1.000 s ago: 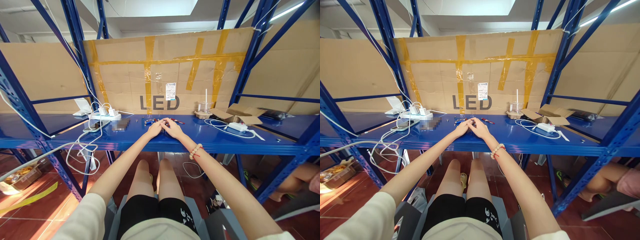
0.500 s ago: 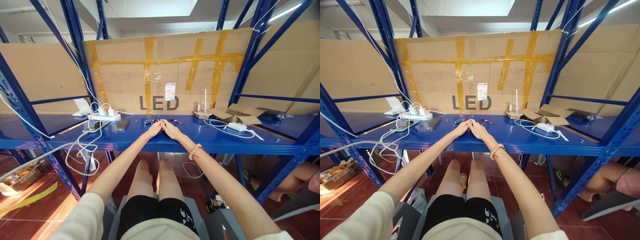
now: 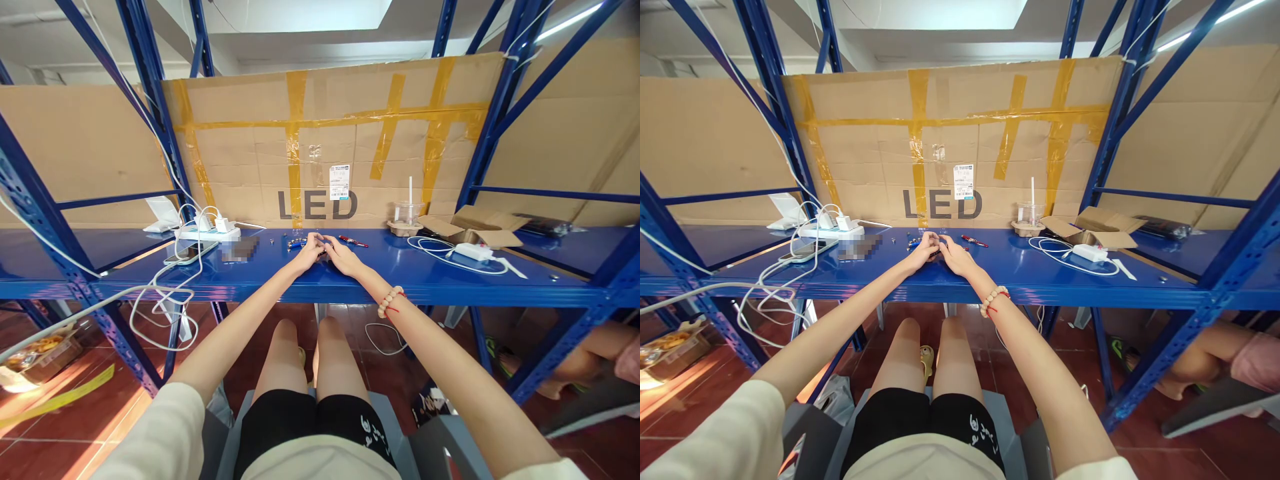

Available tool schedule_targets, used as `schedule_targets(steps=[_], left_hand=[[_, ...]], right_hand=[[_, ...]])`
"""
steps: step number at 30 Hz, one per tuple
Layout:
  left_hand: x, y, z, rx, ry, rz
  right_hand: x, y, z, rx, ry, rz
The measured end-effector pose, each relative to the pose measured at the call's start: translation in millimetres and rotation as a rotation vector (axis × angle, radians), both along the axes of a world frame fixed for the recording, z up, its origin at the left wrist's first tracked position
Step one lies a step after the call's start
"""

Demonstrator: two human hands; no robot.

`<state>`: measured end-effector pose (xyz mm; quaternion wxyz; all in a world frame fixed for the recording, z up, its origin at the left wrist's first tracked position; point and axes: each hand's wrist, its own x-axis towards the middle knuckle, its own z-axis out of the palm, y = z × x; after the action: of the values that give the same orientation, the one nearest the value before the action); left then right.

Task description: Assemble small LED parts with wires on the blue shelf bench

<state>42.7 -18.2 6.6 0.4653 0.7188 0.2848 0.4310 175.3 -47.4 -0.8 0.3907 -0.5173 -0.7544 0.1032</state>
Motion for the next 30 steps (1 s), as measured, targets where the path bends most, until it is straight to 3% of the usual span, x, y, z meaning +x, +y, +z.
schedule_targets(steps=[5,9,15,23,30], left_hand=[[-1.3,-2.0,0.3,0.015,0.002,-0.009],[-1.9,-2.9,-0.7,0.018,0.02,-0.007],[-1.8,-1.8,-0.9,0.015,-0.014,-0.041],[-2.0,0.4,-0.5,-0.011,-0.055,-0.064],[-1.4,-1.7,-0.2,-0.046,-0.081,-0.005]], right_hand=[[2.6,7.6,-3.6,0.069,0.063,0.082],[2.7,7.6,-2.7,0.014,0.112,0.126],[2.8,5.1,-3.1,-0.028,0.221,0.09],[3.2,3.8,-1.8,-0.004,0.166,0.133],[3.6,5.6,-1.6,0.003,0.166,0.193]])
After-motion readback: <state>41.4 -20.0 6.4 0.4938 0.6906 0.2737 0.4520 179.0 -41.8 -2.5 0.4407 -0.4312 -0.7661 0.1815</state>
